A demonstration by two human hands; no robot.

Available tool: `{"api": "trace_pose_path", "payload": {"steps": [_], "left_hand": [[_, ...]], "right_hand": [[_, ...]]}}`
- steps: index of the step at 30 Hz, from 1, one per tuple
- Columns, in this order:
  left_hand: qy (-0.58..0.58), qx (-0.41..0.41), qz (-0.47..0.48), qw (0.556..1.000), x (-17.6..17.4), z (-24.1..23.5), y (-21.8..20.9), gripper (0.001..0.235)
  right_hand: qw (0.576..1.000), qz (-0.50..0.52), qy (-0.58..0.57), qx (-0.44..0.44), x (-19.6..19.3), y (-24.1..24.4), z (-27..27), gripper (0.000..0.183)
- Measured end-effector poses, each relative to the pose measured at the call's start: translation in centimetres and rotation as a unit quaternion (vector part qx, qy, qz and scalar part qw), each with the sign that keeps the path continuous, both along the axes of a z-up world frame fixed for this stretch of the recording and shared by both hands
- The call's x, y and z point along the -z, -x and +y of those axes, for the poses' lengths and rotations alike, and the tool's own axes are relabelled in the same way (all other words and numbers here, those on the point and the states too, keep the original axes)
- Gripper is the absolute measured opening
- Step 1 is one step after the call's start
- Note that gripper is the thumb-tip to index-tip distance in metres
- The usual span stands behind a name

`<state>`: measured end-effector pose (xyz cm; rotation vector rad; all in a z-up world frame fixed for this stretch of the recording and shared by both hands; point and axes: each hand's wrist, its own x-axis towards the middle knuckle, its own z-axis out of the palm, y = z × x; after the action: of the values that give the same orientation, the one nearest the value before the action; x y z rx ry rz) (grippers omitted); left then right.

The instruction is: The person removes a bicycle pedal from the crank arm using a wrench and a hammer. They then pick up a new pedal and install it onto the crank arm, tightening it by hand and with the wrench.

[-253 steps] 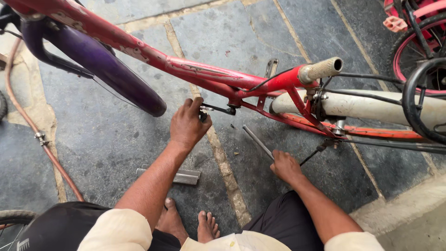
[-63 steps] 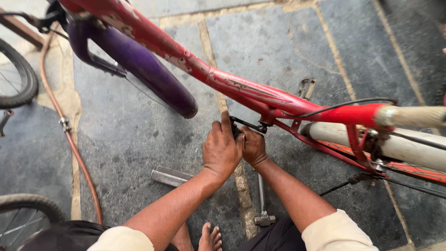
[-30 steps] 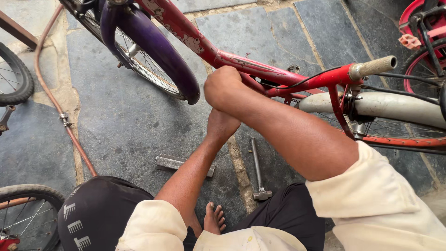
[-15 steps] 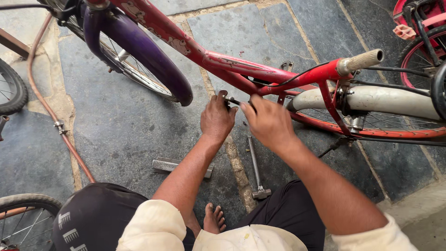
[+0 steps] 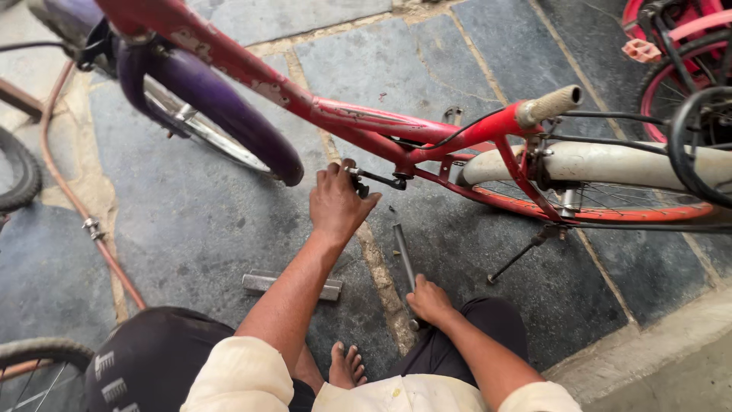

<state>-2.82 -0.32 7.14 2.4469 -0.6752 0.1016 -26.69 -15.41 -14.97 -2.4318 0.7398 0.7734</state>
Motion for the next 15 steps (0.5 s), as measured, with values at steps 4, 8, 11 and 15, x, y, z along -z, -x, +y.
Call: {"api": "trace_pose_path", "payload": {"steps": [4,8,11,15], "left_hand": [[-0.016,-0.015,-0.022,1.0,1.5,-0.2,-0.6,0.06],[-0.003,-0.026,-0.046,0.999,2.5,-0.4,-0.6,0.06],[-0.018,-0.018,-0.02,0.999,2.6,-0.3,-0.7,0.06],[-0.012,-0.027,-0.019,0.999,2.3,-0.4,-0.3,0.052]], "right_hand": [[0.993,-0.097,-0.036,-0.052,-8.7,-0.5,0.2,0.032],[0.973,-0.181,0.05,-0.135,-22.8,-0.9,-1.4,0.047],[0.948,-0.147,0.161,-0.23,-35.0,-1.7,-1.7,0.067],[0.925,-0.018,0.276,-0.259,-46.9,-5.0,0.6,0.065]]}}
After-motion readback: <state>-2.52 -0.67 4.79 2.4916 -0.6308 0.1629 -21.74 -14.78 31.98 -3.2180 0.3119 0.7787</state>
